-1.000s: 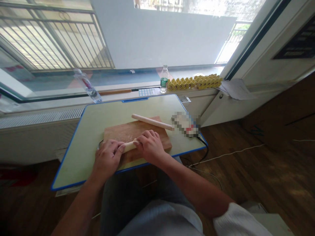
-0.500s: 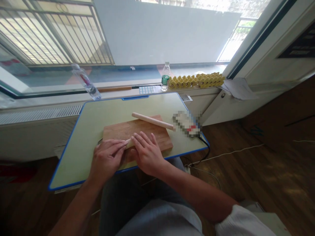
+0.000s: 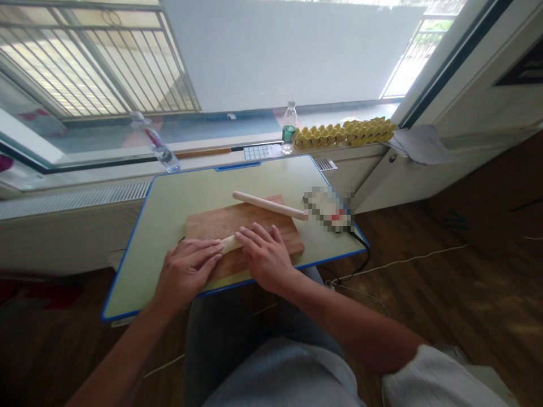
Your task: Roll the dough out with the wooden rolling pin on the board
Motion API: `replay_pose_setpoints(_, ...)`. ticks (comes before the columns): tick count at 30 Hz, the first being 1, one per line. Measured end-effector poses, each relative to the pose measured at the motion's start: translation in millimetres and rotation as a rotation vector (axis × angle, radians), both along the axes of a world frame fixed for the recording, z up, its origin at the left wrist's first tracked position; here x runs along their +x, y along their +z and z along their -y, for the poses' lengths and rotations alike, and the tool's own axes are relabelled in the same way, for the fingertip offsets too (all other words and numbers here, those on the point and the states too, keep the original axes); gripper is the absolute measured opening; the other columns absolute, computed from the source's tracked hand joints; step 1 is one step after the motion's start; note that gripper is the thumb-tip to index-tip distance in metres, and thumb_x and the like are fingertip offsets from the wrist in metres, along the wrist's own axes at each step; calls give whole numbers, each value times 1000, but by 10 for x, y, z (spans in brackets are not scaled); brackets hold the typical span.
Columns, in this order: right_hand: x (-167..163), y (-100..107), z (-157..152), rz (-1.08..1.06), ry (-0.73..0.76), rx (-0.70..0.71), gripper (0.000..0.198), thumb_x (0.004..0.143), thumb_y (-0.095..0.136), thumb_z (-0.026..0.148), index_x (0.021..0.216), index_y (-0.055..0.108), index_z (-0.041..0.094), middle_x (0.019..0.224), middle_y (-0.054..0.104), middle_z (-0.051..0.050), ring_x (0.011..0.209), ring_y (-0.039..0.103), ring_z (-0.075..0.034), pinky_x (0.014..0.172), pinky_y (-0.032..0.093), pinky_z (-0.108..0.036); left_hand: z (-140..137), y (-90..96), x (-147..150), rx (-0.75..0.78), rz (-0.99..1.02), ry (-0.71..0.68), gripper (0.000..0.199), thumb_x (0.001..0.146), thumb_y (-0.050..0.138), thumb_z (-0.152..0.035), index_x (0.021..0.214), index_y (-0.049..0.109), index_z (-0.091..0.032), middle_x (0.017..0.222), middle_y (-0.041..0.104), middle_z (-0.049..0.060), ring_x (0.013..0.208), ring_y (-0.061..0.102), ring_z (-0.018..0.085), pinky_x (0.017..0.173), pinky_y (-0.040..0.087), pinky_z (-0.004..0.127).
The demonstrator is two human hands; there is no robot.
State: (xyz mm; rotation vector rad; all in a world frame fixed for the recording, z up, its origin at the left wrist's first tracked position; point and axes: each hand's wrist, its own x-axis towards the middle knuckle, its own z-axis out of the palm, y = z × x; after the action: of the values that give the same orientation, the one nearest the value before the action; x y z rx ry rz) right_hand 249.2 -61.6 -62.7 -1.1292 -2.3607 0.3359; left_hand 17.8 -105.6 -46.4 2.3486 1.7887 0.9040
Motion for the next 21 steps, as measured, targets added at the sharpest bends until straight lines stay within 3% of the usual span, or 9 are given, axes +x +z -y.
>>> replay_pose_setpoints(5,-18,65,-121,-81,-36,-11,45,100,65,31,144,61,23,150,64,-9,145,49,-28,124,28,-49,-67,113,111,-97,-112,74,47,91,71,-38,137,68,-28,134,74,6,124,64,30,108,46,51)
replay_pose_setpoints(9,-5,84,-175,-48,-50,31,28,95,75,33,122,73,24,121,75,-7,122,59,-27,114,37,-44,-245,268,102,-203,-237,-5,33,90,66,-33,122,74,-29,124,78,6,119,66,31,104,46,51)
replay_pose_setpoints(14,-36,133,-144,-5,-255,85,26,94,75,41,113,73,24,110,73,-5,109,58,-27,103,41,-42,-692,457,126,-84,-349,-173,34,88,61,-23,117,75,-31,126,78,5,129,60,29,114,36,54)
replay_pose_setpoints(17,-99,208,-163,53,-383,83,26,98,69,47,106,72,22,109,73,-7,112,57,-29,101,40,-44,-1031,413,204,-43,-412,-248,37,89,59,-22,121,75,-34,133,75,4,135,57,29,117,32,54)
replay_pose_setpoints(21,-160,254,-143,127,-417,73,31,100,64,48,110,71,20,116,72,-10,117,55,-31,99,41,-46,-1313,252,254,-26,-427,-244,40,89,58,-21,121,77,-35,138,71,3,134,57,29,116,37,52)
